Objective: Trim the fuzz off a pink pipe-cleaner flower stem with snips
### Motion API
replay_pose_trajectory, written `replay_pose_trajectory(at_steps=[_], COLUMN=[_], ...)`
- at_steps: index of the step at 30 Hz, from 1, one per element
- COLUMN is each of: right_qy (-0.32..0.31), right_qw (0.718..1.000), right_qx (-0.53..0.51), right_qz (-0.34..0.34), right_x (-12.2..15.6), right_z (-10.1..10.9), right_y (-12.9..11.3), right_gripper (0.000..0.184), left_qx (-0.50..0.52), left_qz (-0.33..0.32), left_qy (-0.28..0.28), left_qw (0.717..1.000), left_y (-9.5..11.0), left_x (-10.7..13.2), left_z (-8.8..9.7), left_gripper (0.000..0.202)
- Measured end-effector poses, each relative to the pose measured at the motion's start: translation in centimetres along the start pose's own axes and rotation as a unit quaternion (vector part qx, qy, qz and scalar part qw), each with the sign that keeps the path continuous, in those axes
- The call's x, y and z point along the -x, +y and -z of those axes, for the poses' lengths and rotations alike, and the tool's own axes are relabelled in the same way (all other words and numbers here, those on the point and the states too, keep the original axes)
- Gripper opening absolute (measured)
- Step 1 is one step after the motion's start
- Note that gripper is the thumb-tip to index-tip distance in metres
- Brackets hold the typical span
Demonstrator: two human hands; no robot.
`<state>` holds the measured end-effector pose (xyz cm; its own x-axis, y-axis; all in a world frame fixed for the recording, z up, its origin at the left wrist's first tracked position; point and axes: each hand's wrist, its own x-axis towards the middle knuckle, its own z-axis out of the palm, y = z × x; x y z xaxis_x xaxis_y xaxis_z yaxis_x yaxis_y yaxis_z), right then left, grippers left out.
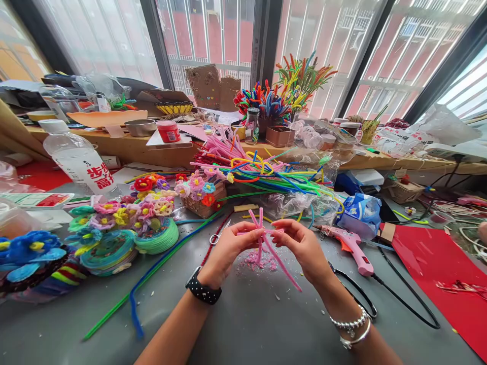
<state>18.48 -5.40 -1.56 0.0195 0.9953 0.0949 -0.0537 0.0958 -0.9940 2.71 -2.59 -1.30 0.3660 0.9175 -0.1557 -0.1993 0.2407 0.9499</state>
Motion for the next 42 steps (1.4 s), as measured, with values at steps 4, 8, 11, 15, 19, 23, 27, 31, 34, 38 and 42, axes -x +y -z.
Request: replay_pose_trajectory(at_steps=[4,8,11,15,19,23,27,31,34,38,42], right_qy=[0.037,-0.037,-0.007,-0.018,-0.04,0.015,0.008,-0.04,-0.07,-0.053,-0.021], right_qw=[0.997,0.989,0.989,0.981,0.967,0.963,0.97,0.986,0.989,0.991,0.996], right_qx=[0.062,0.141,0.15,0.195,0.251,0.261,0.237,0.165,0.132,0.121,0.085], right_qz=[0.012,-0.012,-0.011,0.014,0.033,0.061,0.048,0.005,-0.019,-0.025,-0.027], right_x=[0.0,0.2,0.2,0.1,0.1,0.0,-0.3,-0.4,-0.2,0.0,0.0], right_z=[0.5,0.6,0.5,0.5,0.8,1.3,2.2,2.4,1.7,0.6,0.0], right_y=[-0.4,-0.6,-0.3,-0.3,-0.5,-0.7,-0.8,-0.9,-0.9,-0.5,0.0], right_gripper=[0.032,0.038,0.06,0.041,0.016,0.016,0.029,0.032,0.027,0.023,0.024], left_qx=[0.016,0.033,0.045,0.059,0.037,0.0,-0.025,-0.06,-0.097,-0.073,-0.026], left_qz=[-0.037,-0.034,-0.033,-0.044,-0.041,-0.023,-0.018,-0.024,-0.039,-0.032,-0.026], left_qy=[0.052,0.07,0.078,0.077,0.066,0.06,0.076,0.063,0.045,0.036,-0.002], left_qw=[0.998,0.996,0.995,0.994,0.996,0.998,0.997,0.996,0.993,0.996,0.999], left_y=[-0.2,0.0,0.0,-0.2,-0.2,-0.1,-0.1,0.1,0.3,0.2,-0.1], left_x=[-0.2,-0.2,-0.1,-0.2,-0.2,-0.1,-0.2,-0.2,0.0,0.2,0.2], left_z=[0.0,0.0,0.0,-0.1,0.0,0.2,0.3,0.1,-0.1,-0.4,-0.7], left_gripper=[0.019,0.017,0.017,0.017,0.018,0.019,0.02,0.022,0.023,0.025,0.023])
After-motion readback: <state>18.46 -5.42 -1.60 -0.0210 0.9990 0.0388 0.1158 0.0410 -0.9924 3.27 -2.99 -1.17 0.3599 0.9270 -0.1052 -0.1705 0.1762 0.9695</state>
